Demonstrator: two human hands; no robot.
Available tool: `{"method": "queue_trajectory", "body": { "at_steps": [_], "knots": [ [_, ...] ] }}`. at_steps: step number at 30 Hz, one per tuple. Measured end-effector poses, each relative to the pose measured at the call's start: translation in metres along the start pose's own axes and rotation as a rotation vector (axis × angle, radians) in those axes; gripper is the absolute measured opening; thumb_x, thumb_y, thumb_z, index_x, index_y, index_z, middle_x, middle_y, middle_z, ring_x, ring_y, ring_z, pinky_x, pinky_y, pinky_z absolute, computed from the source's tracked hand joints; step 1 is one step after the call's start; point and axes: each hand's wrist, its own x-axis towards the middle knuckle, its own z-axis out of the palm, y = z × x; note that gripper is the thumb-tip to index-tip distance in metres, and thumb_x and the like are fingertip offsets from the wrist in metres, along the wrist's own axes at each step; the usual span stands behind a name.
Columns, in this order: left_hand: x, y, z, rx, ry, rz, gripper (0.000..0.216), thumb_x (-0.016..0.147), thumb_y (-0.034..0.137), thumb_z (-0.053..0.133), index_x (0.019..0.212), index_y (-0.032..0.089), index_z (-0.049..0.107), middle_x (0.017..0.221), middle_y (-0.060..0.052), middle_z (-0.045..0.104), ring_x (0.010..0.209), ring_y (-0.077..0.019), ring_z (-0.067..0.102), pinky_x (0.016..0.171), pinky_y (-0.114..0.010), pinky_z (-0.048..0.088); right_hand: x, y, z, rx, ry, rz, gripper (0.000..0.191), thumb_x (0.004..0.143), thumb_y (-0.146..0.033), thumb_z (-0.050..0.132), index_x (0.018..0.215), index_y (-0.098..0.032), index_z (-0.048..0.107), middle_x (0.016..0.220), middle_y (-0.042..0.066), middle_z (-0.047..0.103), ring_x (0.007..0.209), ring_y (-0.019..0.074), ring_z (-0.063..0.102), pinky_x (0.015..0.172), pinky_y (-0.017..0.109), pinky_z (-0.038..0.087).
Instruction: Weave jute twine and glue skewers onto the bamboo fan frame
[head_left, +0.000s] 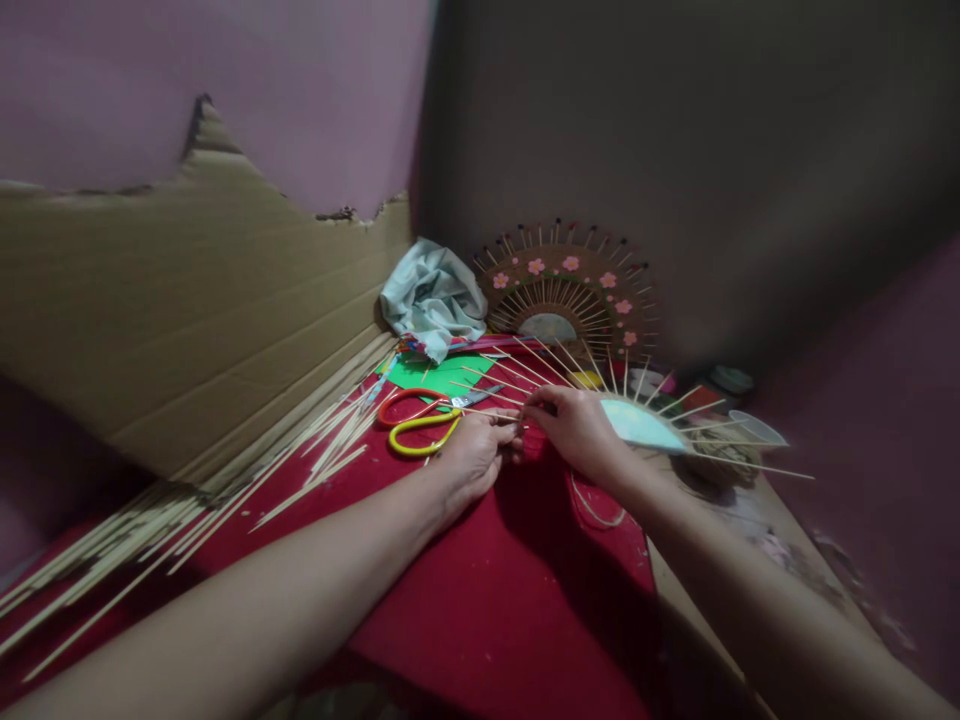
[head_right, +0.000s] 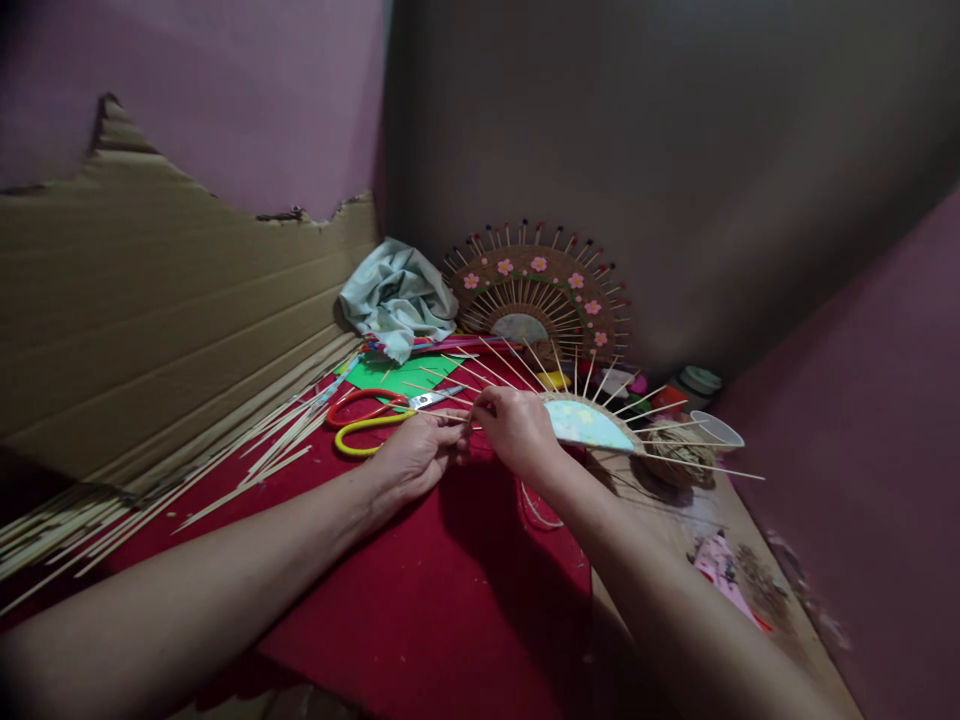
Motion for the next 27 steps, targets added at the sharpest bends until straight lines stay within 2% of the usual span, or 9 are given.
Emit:
{"method": "queue_trajectory", "body": {
  "at_steps": [14, 27],
  "knots": [
    [0.0041, -0.0051, -0.0036, -0.014, -0.002, 0.049, 0.018, 0.058, -0.006, 0.052, 0.066, 0.008, 0.060, 0.053, -0.001, 0.056, 0.042, -0.0078, 0.046, 0.043, -0.021, 0.040, -0.0018, 0.0016, 0.0078, -0.051, 0.029, -0.001, 0.008, 0.072, -0.021, 0.055, 0.074, -0.023, 0.063, 0.057, -0.002, 0.057, 0.051, 0.0112, 0.047, 0.052, 0.023, 0.033],
    [0.0098, -0.0097, -0.0068, -0.065, -0.020, 0.067, 0.018, 0.058, -0.005, 0.050, 0.064, 0.011, 0.055, 0.050, 0.000, 0.052, 0.043, -0.0099, 0.049, 0.043, -0.023, 0.040, 0.0000, -0.0022, 0.0064, -0.114, -0.032, -0.043, 0.016, 0.070, -0.015, 0.051, 0.073, -0.021, 0.066, 0.059, 0.001, 0.062, 0.054, 0.0126, 0.052, 0.054, 0.024, 0.036]
  ]
}}
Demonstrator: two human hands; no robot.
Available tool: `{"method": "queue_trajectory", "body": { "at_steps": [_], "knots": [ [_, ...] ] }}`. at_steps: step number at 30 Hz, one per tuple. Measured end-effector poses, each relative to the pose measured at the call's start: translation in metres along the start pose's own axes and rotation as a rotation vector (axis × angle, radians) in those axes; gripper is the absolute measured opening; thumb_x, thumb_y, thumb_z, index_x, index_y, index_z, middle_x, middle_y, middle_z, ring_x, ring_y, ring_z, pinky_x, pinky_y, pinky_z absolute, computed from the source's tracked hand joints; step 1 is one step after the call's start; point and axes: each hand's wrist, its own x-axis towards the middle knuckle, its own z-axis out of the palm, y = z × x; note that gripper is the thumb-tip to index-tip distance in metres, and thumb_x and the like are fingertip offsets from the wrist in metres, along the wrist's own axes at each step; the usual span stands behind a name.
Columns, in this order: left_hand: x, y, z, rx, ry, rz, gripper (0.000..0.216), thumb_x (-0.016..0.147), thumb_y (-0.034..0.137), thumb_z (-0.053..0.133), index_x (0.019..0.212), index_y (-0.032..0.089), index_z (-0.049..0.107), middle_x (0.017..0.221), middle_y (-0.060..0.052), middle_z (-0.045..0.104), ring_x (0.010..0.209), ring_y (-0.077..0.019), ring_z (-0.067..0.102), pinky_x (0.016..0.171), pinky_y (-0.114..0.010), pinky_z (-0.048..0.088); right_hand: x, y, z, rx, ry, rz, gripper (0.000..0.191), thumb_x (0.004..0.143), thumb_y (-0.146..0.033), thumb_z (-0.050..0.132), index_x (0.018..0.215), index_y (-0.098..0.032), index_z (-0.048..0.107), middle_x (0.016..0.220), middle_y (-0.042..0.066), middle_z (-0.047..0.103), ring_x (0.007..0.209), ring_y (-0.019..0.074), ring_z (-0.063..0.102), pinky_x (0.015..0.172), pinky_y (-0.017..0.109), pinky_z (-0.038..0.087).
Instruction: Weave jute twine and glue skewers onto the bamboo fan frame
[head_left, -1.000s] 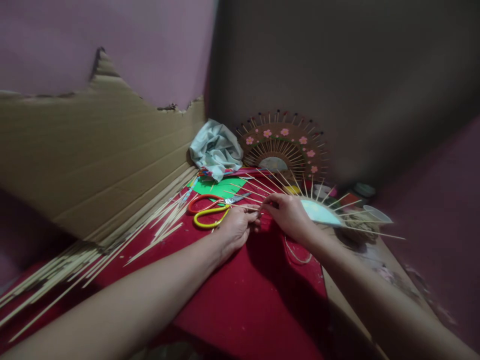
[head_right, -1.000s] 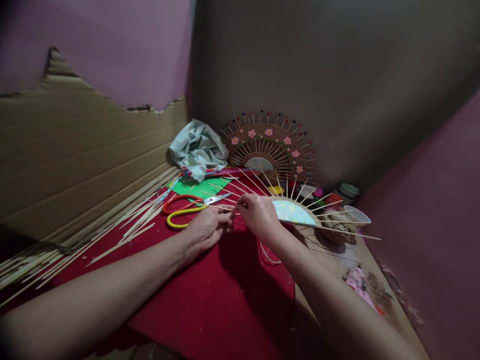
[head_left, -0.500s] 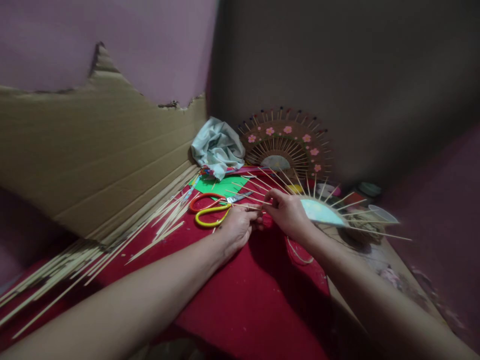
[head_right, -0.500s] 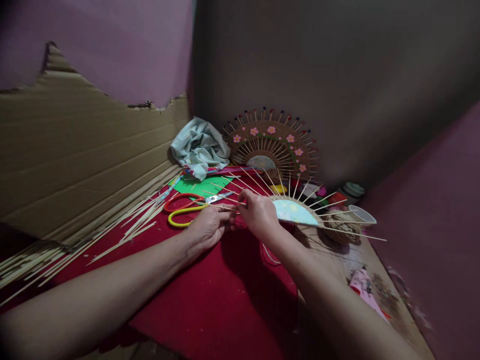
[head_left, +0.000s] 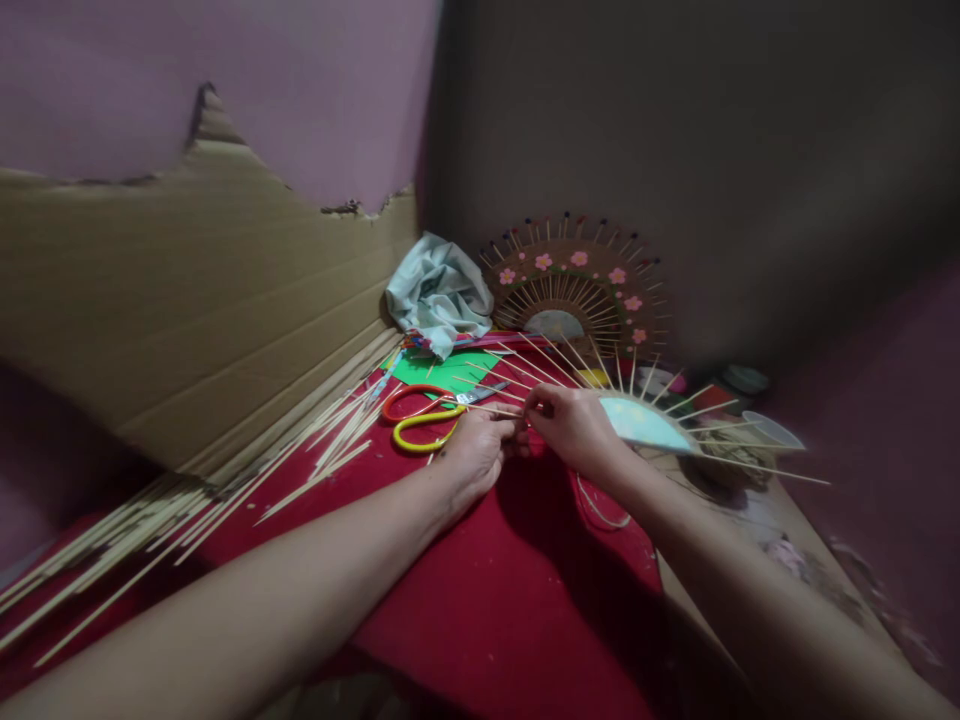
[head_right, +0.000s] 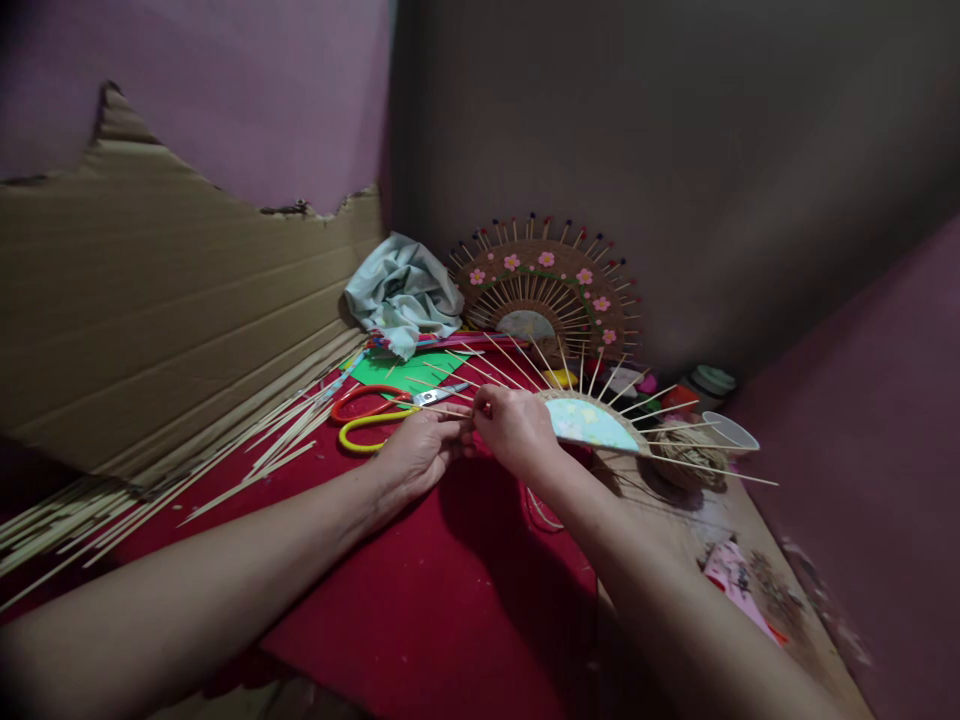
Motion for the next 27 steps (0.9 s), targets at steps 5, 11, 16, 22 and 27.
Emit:
{"method": "queue_trajectory", "body": {
  "at_steps": [5, 11, 16, 22, 27],
  "knots": [
    [-0.0016, 0.0008, 0.0006, 0.001, 0.013, 0.004, 0.016, 0.060, -0.005, 0.052, 0.066, 0.009, 0.056, 0.052, -0.001, 0.054, 0.044, -0.0092, 0.049, 0.044, -0.022, 0.041, -0.0004, 0.0030, -0.0024, -0.025, -0.029, -0.086, 0.019, 0.072, -0.014, 0.050, 0.075, -0.020, 0.068, 0.071, 0.003, 0.067, 0.063, 0.0133, 0.057, 0.059, 0.024, 0.038],
    [-0.0010, -0.0008, -0.0001, -0.004, 0.043, 0.004, 0.014, 0.060, -0.003, 0.055, 0.063, 0.011, 0.053, 0.050, 0.000, 0.054, 0.043, -0.0101, 0.050, 0.043, -0.023, 0.043, -0.0041, 0.0040, -0.0046, -0.112, -0.056, -0.198, 0.021, 0.073, -0.016, 0.049, 0.076, -0.019, 0.070, 0.079, 0.005, 0.066, 0.066, 0.0149, 0.056, 0.061, 0.026, 0.036],
    [-0.0016, -0.0011, 0.0002, -0.004, 0.072, 0.024, 0.017, 0.061, -0.003, 0.056, 0.064, 0.013, 0.051, 0.049, 0.001, 0.053, 0.043, -0.0106, 0.051, 0.043, -0.022, 0.042, -0.0057, 0.0042, -0.0054, -0.221, -0.072, -0.245, 0.021, 0.075, -0.022, 0.050, 0.077, -0.019, 0.071, 0.075, 0.004, 0.063, 0.061, 0.0134, 0.052, 0.056, 0.027, 0.033],
    [-0.0020, -0.0013, 0.0007, 0.015, 0.085, 0.047, 0.017, 0.062, -0.003, 0.056, 0.064, 0.013, 0.050, 0.047, 0.002, 0.052, 0.040, -0.0104, 0.049, 0.040, -0.022, 0.040, -0.0018, 0.0078, -0.0052, -0.060, -0.076, -0.219, 0.019, 0.072, -0.017, 0.053, 0.076, -0.018, 0.071, 0.073, 0.003, 0.064, 0.064, 0.0117, 0.054, 0.058, 0.024, 0.037],
    [-0.0012, -0.0010, 0.0007, 0.047, 0.102, 0.048, 0.014, 0.064, -0.002, 0.055, 0.062, 0.012, 0.053, 0.048, 0.002, 0.052, 0.040, -0.0094, 0.049, 0.040, -0.021, 0.041, 0.0010, 0.0054, -0.0069, -0.049, -0.085, -0.205, 0.017, 0.071, -0.015, 0.055, 0.074, -0.018, 0.071, 0.072, 0.002, 0.066, 0.063, 0.0117, 0.056, 0.057, 0.023, 0.037]
  ]
}}
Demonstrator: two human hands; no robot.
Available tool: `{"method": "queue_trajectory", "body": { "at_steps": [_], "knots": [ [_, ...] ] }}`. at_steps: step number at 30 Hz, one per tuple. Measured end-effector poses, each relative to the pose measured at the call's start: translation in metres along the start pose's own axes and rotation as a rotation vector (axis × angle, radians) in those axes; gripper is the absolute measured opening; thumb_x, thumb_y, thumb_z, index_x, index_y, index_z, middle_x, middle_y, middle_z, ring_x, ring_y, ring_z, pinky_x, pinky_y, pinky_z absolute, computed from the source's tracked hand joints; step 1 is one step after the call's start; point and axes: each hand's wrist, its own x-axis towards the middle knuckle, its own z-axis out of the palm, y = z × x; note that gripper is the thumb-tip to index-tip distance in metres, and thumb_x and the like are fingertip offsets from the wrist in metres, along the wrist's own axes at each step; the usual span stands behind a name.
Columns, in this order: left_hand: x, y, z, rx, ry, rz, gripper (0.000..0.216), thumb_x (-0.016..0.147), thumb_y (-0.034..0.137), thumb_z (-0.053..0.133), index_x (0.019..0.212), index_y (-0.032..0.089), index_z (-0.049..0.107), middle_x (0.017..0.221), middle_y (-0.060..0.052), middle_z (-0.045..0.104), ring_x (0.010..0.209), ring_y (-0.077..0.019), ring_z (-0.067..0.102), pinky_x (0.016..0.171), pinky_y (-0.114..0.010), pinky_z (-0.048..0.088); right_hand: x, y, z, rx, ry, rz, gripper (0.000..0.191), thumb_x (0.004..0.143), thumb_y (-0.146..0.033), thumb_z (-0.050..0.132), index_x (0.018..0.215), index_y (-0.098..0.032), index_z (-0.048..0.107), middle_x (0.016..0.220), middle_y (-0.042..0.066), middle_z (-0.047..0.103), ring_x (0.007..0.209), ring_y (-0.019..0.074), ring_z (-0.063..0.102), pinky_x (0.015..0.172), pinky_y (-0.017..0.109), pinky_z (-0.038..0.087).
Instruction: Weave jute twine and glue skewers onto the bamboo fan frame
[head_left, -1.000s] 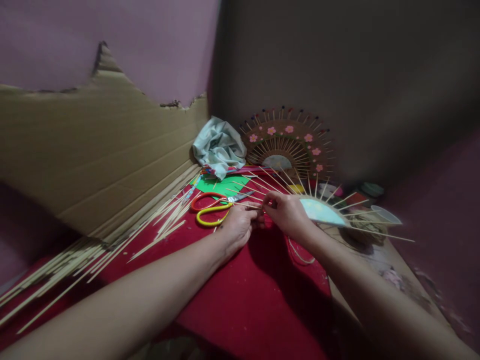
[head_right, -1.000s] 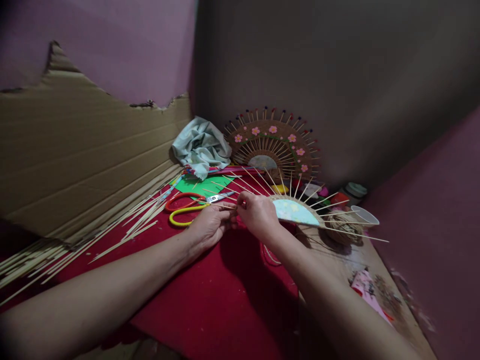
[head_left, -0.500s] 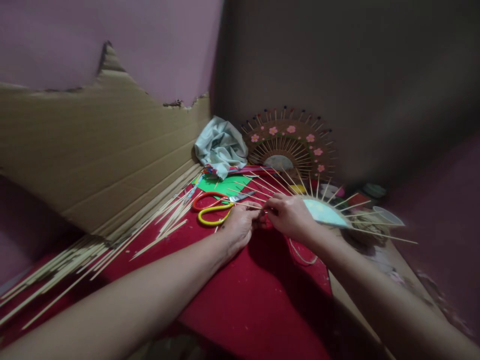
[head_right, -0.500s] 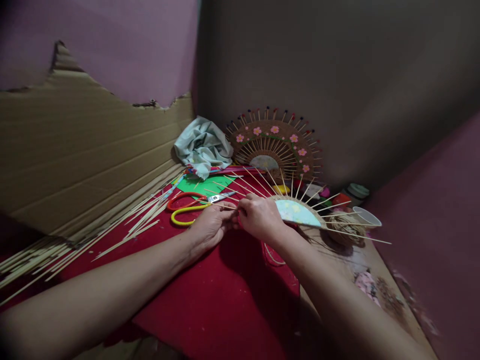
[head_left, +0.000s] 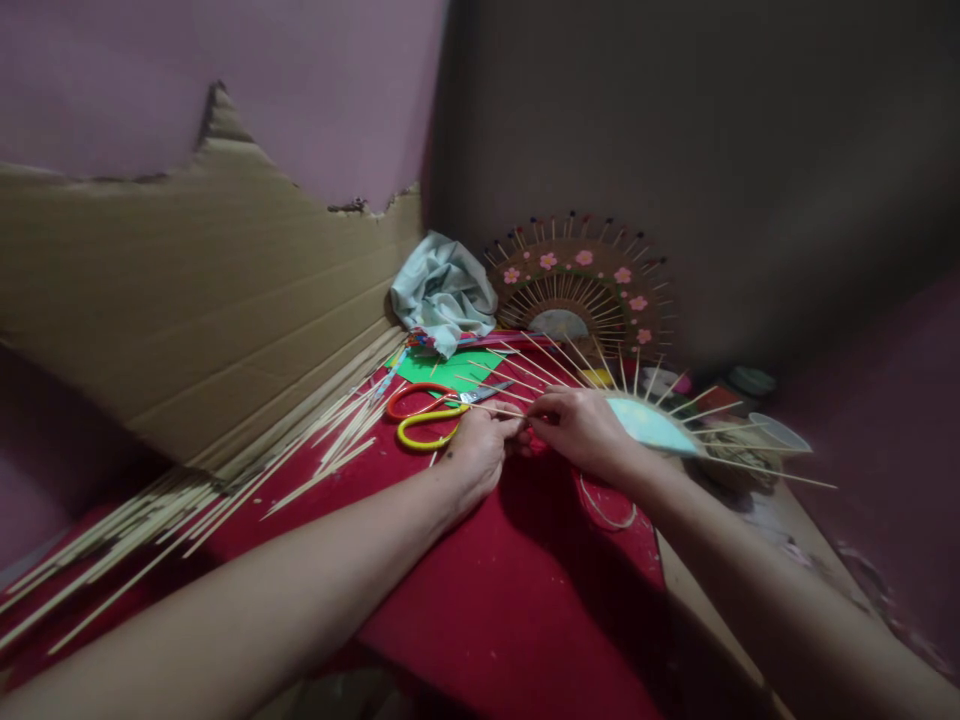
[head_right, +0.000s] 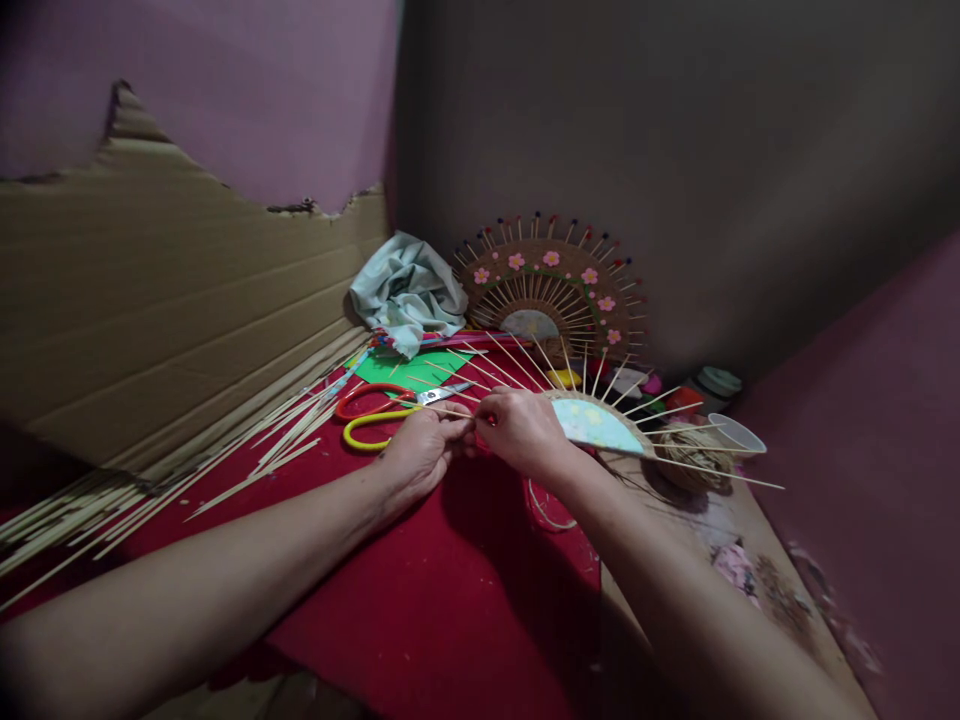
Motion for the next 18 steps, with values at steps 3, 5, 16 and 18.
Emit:
{"method": "queue_trajectory", "body": {
  "at_steps": [3, 5, 16, 18],
  "knots": [
    [-0.001, 0.002, 0.000, 0.037, -0.006, -0.027, 0.014, 0.066, -0.001, 0.053, 0.057, 0.010, 0.054, 0.046, 0.000, 0.051, 0.039, -0.0091, 0.048, 0.038, -0.021, 0.039, 0.001, -0.001, 0.000, -0.028, 0.006, -0.008, 0.015, 0.072, -0.016, 0.056, 0.073, -0.018, 0.071, 0.071, 0.002, 0.066, 0.062, 0.0117, 0.056, 0.056, 0.023, 0.036],
    [-0.003, 0.004, 0.001, 0.064, -0.019, -0.057, 0.013, 0.066, 0.001, 0.053, 0.056, 0.009, 0.056, 0.045, -0.001, 0.052, 0.038, -0.0095, 0.047, 0.035, -0.021, 0.037, 0.001, -0.001, 0.002, -0.046, 0.018, -0.013, 0.014, 0.073, -0.018, 0.056, 0.073, -0.018, 0.071, 0.071, 0.002, 0.066, 0.063, 0.0117, 0.056, 0.056, 0.023, 0.036],
    [-0.011, 0.016, 0.005, 0.086, 0.006, -0.149, 0.015, 0.067, 0.002, 0.048, 0.056, 0.009, 0.056, 0.049, -0.002, 0.053, 0.037, -0.0093, 0.048, 0.030, -0.020, 0.032, -0.003, 0.003, 0.017, -0.140, 0.062, -0.010, 0.020, 0.078, -0.022, 0.050, 0.073, -0.018, 0.069, 0.074, 0.004, 0.064, 0.058, 0.0119, 0.052, 0.053, 0.025, 0.029],
    [-0.010, 0.016, 0.004, 0.079, 0.019, -0.149, 0.016, 0.070, 0.005, 0.048, 0.057, 0.010, 0.056, 0.049, -0.001, 0.052, 0.036, -0.0084, 0.046, 0.030, -0.020, 0.031, -0.002, 0.002, 0.015, -0.125, 0.052, -0.007, 0.020, 0.078, -0.020, 0.050, 0.074, -0.018, 0.070, 0.074, 0.004, 0.064, 0.060, 0.0122, 0.053, 0.055, 0.025, 0.031]
  ]
}}
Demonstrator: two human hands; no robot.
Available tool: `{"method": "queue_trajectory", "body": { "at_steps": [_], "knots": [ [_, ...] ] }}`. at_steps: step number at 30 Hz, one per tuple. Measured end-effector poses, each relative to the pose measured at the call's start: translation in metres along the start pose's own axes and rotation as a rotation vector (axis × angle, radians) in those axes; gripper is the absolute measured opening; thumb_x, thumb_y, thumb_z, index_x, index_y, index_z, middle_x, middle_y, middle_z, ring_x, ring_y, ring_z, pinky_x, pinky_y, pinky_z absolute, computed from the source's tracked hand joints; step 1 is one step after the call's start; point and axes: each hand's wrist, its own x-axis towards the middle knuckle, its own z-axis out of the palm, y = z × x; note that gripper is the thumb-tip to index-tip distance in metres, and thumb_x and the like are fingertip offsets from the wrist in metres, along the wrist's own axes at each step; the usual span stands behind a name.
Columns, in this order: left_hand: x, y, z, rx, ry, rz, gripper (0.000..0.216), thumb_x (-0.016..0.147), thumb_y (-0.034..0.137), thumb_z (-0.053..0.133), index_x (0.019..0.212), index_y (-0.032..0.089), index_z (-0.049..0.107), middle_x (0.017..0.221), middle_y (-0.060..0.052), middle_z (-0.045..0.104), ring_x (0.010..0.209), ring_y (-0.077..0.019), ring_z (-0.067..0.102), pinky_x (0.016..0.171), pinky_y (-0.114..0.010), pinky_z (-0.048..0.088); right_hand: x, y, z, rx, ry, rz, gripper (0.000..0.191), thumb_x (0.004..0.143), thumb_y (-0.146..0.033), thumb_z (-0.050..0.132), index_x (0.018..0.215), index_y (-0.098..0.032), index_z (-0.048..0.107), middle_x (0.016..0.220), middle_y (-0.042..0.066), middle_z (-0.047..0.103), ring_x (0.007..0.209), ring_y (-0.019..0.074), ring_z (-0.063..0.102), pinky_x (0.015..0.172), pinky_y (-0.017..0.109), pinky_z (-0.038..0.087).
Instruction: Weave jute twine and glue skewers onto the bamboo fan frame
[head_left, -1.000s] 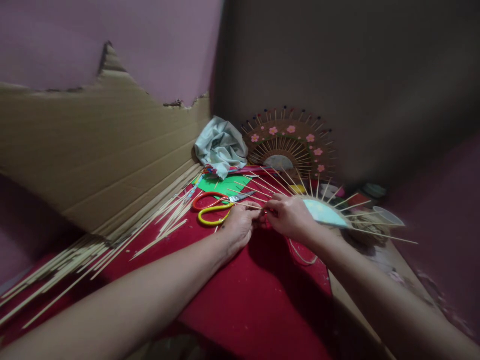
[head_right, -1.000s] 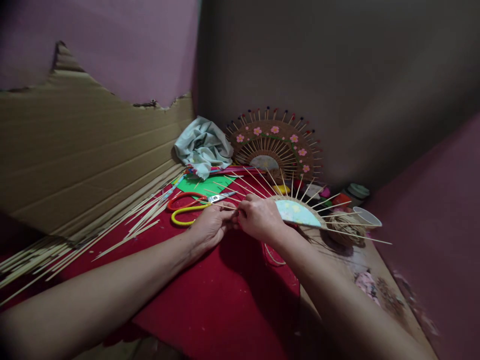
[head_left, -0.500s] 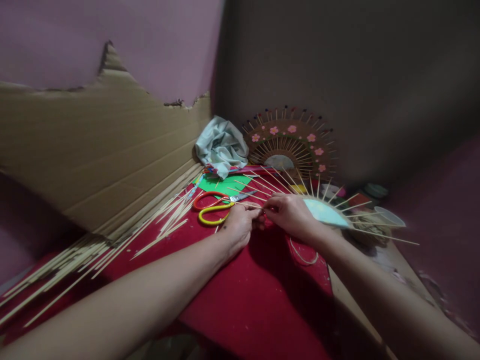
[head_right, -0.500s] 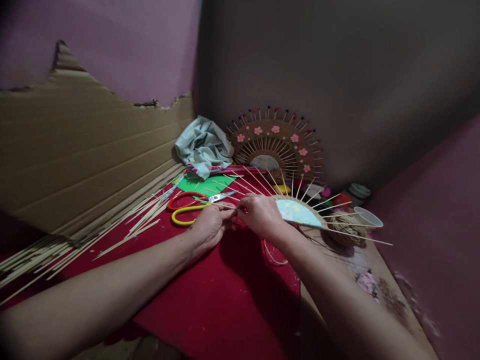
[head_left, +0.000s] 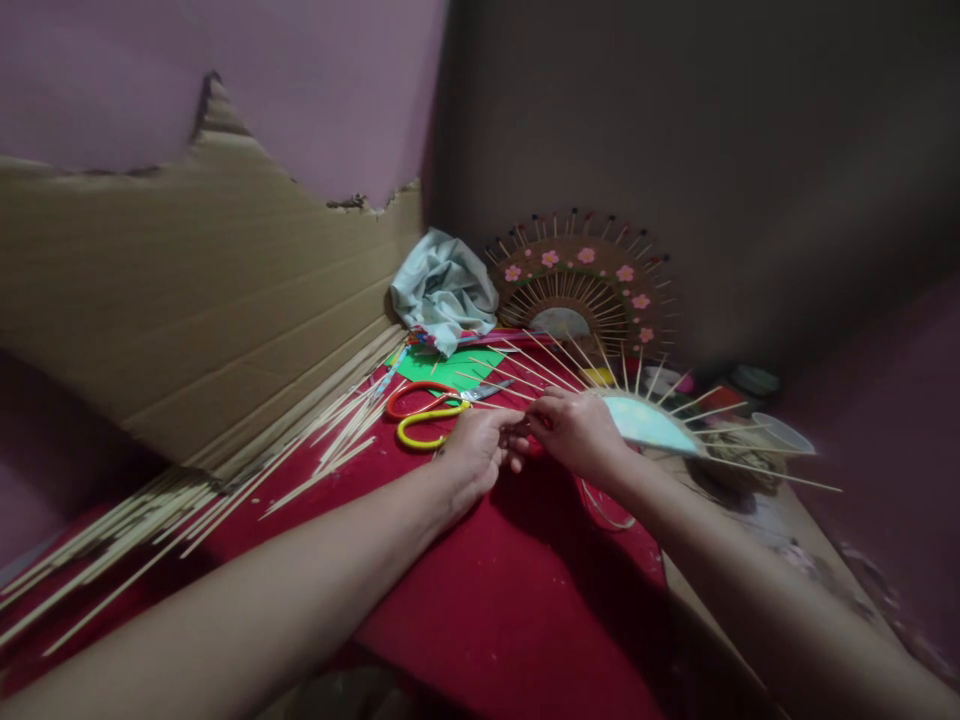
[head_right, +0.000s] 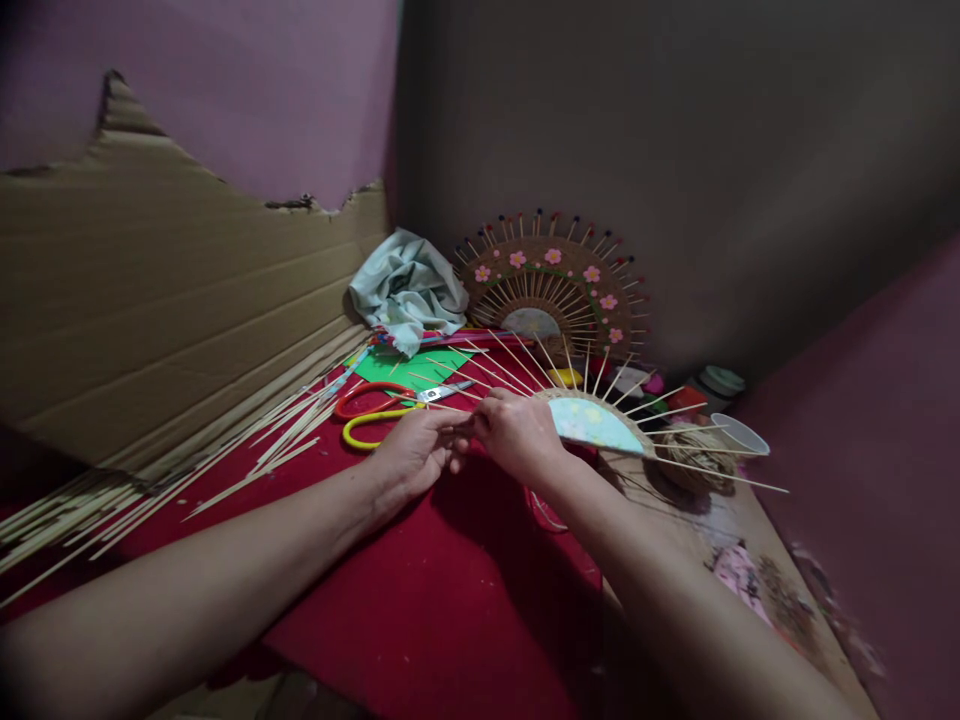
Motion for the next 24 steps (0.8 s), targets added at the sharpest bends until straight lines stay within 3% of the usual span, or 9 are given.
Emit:
{"method": "queue_trajectory", "body": {
  "at_steps": [11, 13, 17, 18, 20, 24],
  "knots": [
    [0.005, -0.008, 0.002, 0.046, 0.047, 0.061, 0.018, 0.072, 0.009, 0.054, 0.054, 0.012, 0.054, 0.037, 0.002, 0.047, 0.029, -0.0074, 0.039, 0.027, -0.019, 0.026, 0.009, 0.001, -0.017, 0.168, -0.155, 0.074, 0.027, 0.066, -0.010, 0.049, 0.076, -0.019, 0.073, 0.066, 0.005, 0.069, 0.060, 0.0148, 0.058, 0.058, 0.025, 0.038],
    [0.004, -0.007, 0.002, 0.036, 0.058, 0.068, 0.019, 0.071, 0.010, 0.053, 0.053, 0.013, 0.053, 0.037, 0.002, 0.047, 0.030, -0.0074, 0.040, 0.028, -0.019, 0.026, 0.008, -0.001, -0.020, 0.158, -0.121, 0.094, 0.027, 0.068, -0.012, 0.049, 0.081, -0.018, 0.072, 0.070, 0.006, 0.069, 0.062, 0.0156, 0.058, 0.060, 0.026, 0.039],
    [0.003, -0.004, 0.001, 0.005, 0.070, 0.068, 0.018, 0.069, 0.012, 0.056, 0.052, 0.014, 0.051, 0.039, 0.003, 0.048, 0.032, -0.0068, 0.042, 0.030, -0.018, 0.026, -0.008, -0.012, -0.030, 0.165, 0.105, 0.187, 0.024, 0.072, -0.016, 0.049, 0.089, -0.016, 0.066, 0.075, 0.007, 0.068, 0.067, 0.0172, 0.058, 0.063, 0.029, 0.040],
    [0.003, -0.004, 0.000, 0.000, 0.070, 0.063, 0.017, 0.068, 0.013, 0.057, 0.052, 0.014, 0.052, 0.039, 0.002, 0.048, 0.031, -0.0067, 0.041, 0.030, -0.019, 0.026, -0.015, -0.014, -0.033, 0.230, 0.140, 0.230, 0.019, 0.072, -0.018, 0.050, 0.085, -0.016, 0.065, 0.069, 0.006, 0.066, 0.063, 0.0162, 0.057, 0.061, 0.029, 0.040],
    [0.004, -0.003, -0.001, -0.007, 0.069, 0.059, 0.016, 0.067, 0.013, 0.058, 0.051, 0.013, 0.052, 0.038, 0.002, 0.048, 0.030, -0.0067, 0.040, 0.030, -0.019, 0.027, -0.032, -0.015, -0.037, 0.505, 0.078, 0.398, 0.009, 0.073, -0.022, 0.053, 0.073, -0.017, 0.059, 0.056, 0.002, 0.060, 0.048, 0.0127, 0.052, 0.049, 0.026, 0.037],
    [0.004, 0.000, -0.002, -0.015, 0.070, 0.077, 0.017, 0.065, 0.014, 0.060, 0.051, 0.013, 0.052, 0.038, 0.002, 0.048, 0.031, -0.0069, 0.040, 0.030, -0.020, 0.026, -0.062, 0.000, -0.039, 1.268, -0.132, 0.944, 0.016, 0.075, -0.029, 0.055, 0.068, -0.015, 0.053, 0.053, 0.003, 0.058, 0.034, 0.0076, 0.044, 0.032, 0.018, 0.026]
  ]
}}
